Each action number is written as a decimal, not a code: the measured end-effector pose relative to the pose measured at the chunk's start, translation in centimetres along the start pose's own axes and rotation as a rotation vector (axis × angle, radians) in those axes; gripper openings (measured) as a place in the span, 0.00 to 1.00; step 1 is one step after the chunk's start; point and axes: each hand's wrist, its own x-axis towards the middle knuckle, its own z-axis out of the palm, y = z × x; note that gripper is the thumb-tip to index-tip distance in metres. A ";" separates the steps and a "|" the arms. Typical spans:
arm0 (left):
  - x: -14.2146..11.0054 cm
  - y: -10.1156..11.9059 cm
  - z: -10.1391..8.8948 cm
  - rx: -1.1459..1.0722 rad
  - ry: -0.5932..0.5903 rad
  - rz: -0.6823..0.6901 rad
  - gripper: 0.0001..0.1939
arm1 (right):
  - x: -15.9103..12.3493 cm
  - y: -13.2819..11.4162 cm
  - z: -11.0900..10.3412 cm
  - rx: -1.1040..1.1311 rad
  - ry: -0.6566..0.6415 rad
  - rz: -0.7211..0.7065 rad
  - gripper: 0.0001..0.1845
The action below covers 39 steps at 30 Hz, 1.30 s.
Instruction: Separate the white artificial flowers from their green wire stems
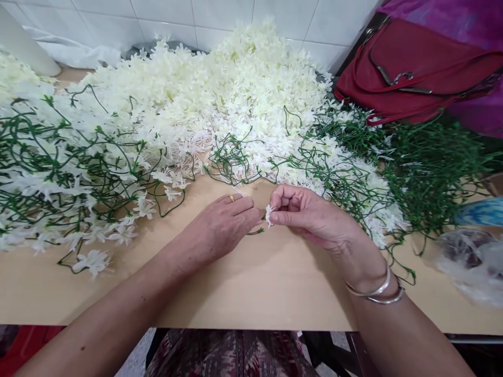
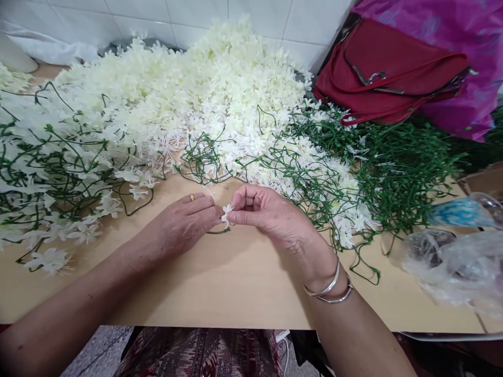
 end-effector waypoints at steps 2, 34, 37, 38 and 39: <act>0.0 0.1 0.3 -0.020 0.013 -0.020 0.14 | 0.0 0.1 0.0 -0.007 0.015 -0.006 0.18; 0.6 1.0 -0.9 -0.167 0.060 -0.240 0.15 | -0.3 -0.4 -0.4 -0.115 0.071 -0.080 0.16; 0.5 0.6 -0.9 -0.160 0.069 -0.248 0.15 | -0.2 -0.2 -0.2 -0.078 0.078 -0.104 0.14; 0.6 0.6 -0.8 -0.164 0.071 -0.245 0.14 | -0.1 -0.1 -0.1 -0.071 0.085 -0.114 0.14; 0.6 0.5 -0.8 -0.171 0.074 -0.241 0.14 | 0.0 0.1 0.0 -0.072 0.095 -0.123 0.13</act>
